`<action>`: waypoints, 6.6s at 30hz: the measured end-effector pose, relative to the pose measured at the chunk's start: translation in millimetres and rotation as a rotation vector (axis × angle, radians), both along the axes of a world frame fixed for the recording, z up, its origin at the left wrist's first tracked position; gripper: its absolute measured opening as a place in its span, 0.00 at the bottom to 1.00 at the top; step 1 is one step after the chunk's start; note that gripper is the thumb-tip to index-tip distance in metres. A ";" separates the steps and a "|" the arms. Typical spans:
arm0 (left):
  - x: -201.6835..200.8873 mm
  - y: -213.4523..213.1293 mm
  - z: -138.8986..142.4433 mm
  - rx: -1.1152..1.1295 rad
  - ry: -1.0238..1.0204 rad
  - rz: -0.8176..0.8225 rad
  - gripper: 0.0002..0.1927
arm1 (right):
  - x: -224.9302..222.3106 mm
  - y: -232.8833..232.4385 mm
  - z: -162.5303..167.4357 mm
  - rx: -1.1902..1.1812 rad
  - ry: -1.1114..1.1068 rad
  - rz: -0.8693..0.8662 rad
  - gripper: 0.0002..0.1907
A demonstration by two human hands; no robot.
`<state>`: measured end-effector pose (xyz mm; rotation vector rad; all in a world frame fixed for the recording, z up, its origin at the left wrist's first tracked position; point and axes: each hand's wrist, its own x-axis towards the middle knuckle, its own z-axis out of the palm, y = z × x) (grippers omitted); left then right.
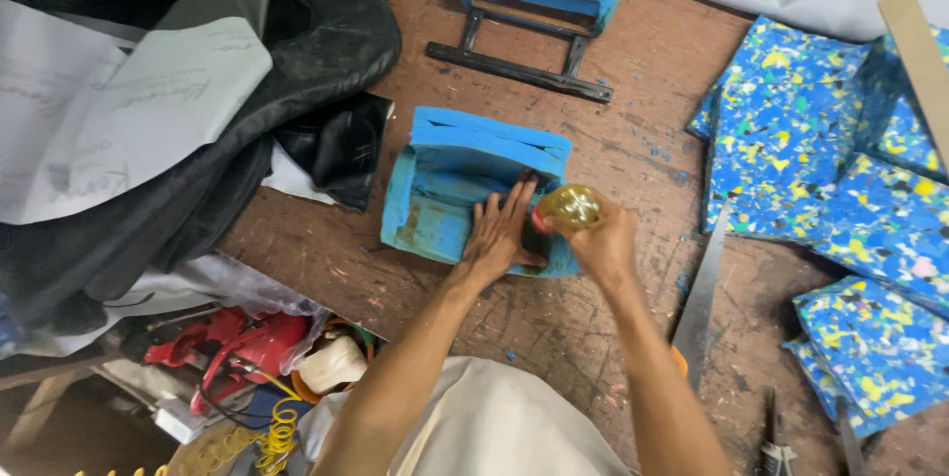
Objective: The person opens a small bottle and applies a yellow liquid to several blue and yellow patterned fabric pieces and a blue foam seat component on a wooden workbench. The person moves items aside to reach the work and applies the liquid to different parts of the objects.
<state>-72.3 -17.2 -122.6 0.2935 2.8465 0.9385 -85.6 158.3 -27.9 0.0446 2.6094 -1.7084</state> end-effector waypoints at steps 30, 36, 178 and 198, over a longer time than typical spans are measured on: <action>-19.5 -33.2 20.5 -0.133 -0.046 -0.368 0.75 | 72.2 0.2 -37.0 -0.142 0.074 -0.100 0.17; -4.6 -48.6 24.4 -0.147 -0.058 -0.401 0.58 | 72.9 -0.2 -32.4 -0.148 -0.090 -0.056 0.17; -32.4 -155.3 38.2 0.189 0.155 -0.514 0.54 | -1.7 -46.2 -13.7 0.186 0.460 -0.266 0.17; -9.2 -128.3 47.0 0.125 0.197 -0.514 0.50 | 65.5 -80.6 3.3 0.425 0.117 0.095 0.16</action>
